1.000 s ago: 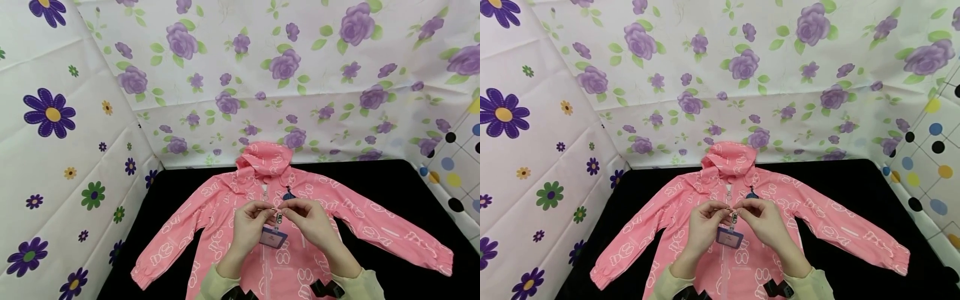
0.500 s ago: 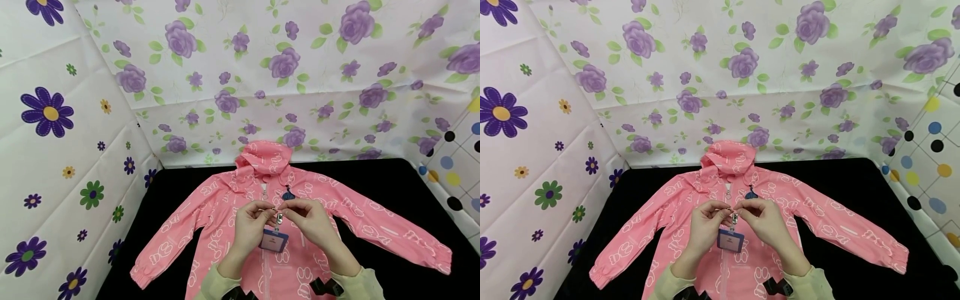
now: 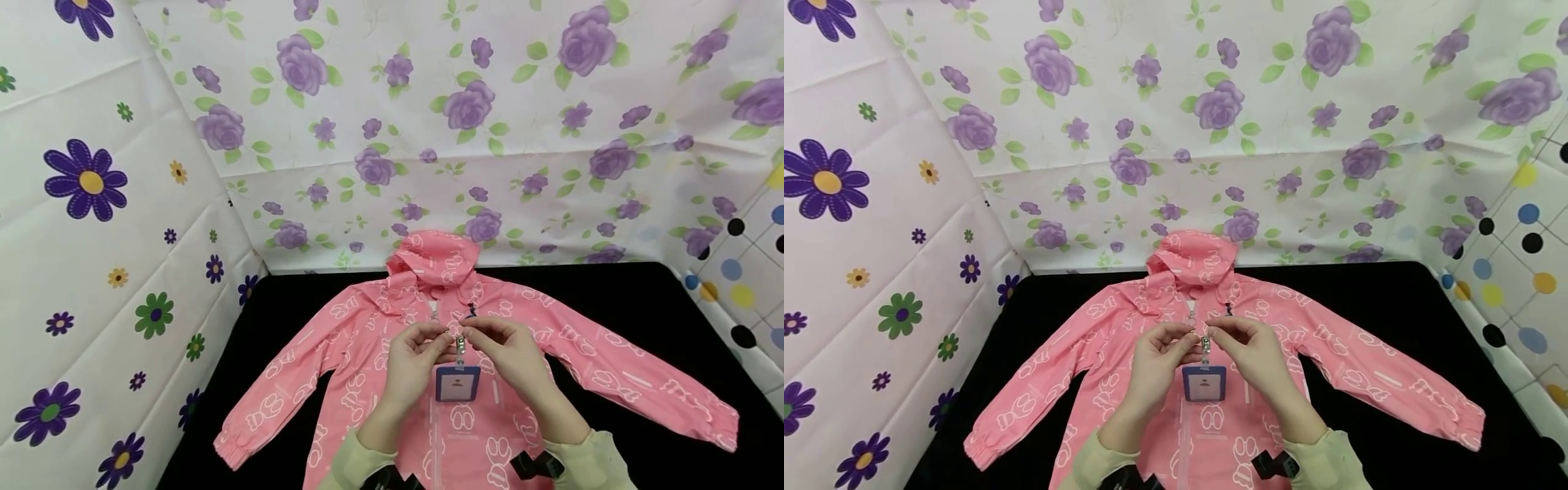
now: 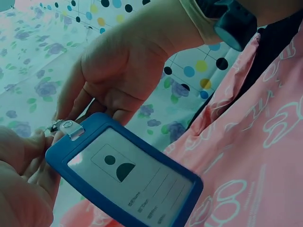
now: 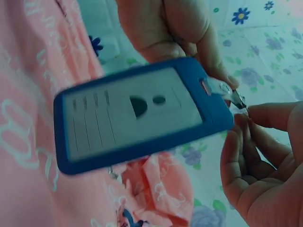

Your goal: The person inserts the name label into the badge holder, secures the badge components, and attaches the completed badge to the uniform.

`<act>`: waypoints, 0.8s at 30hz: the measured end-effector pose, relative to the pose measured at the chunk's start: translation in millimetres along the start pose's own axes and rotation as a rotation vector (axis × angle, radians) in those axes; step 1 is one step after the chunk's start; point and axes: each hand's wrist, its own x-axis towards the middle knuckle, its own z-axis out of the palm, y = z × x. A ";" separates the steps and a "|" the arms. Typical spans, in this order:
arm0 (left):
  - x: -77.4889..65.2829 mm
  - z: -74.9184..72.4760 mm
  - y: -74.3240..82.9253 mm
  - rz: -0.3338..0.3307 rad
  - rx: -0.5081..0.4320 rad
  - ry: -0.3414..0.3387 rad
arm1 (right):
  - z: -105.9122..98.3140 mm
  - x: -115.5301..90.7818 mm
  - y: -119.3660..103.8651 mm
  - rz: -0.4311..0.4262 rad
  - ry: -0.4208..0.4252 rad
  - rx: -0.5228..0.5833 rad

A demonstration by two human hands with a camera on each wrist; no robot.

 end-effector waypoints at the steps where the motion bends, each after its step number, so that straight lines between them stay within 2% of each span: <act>1: 0.2 0.1 -0.3 -0.024 -0.008 0.011 | -1.2 1.5 1.8 0.006 -0.015 -0.004; 5: 1.2 1.8 -2.3 -0.109 -0.044 0.040 | -5.5 4.3 3.4 0.030 -0.066 0.001; 9: 3.5 3.8 -5.1 -0.162 -0.077 0.062 | -8.3 8.7 5.7 0.076 -0.079 0.004; 15: 10.3 -0.8 -15.0 -0.220 -0.090 0.107 | -7.1 22.3 20.2 0.213 -0.111 0.135; 18: 14.9 -3.8 -17.0 -0.238 -0.092 0.113 | -6.4 29.3 25.6 0.269 -0.131 0.194; 24: 27.8 -10.5 -14.7 -0.239 -0.082 0.113 | -2.2 46.5 29.5 0.310 -0.140 0.199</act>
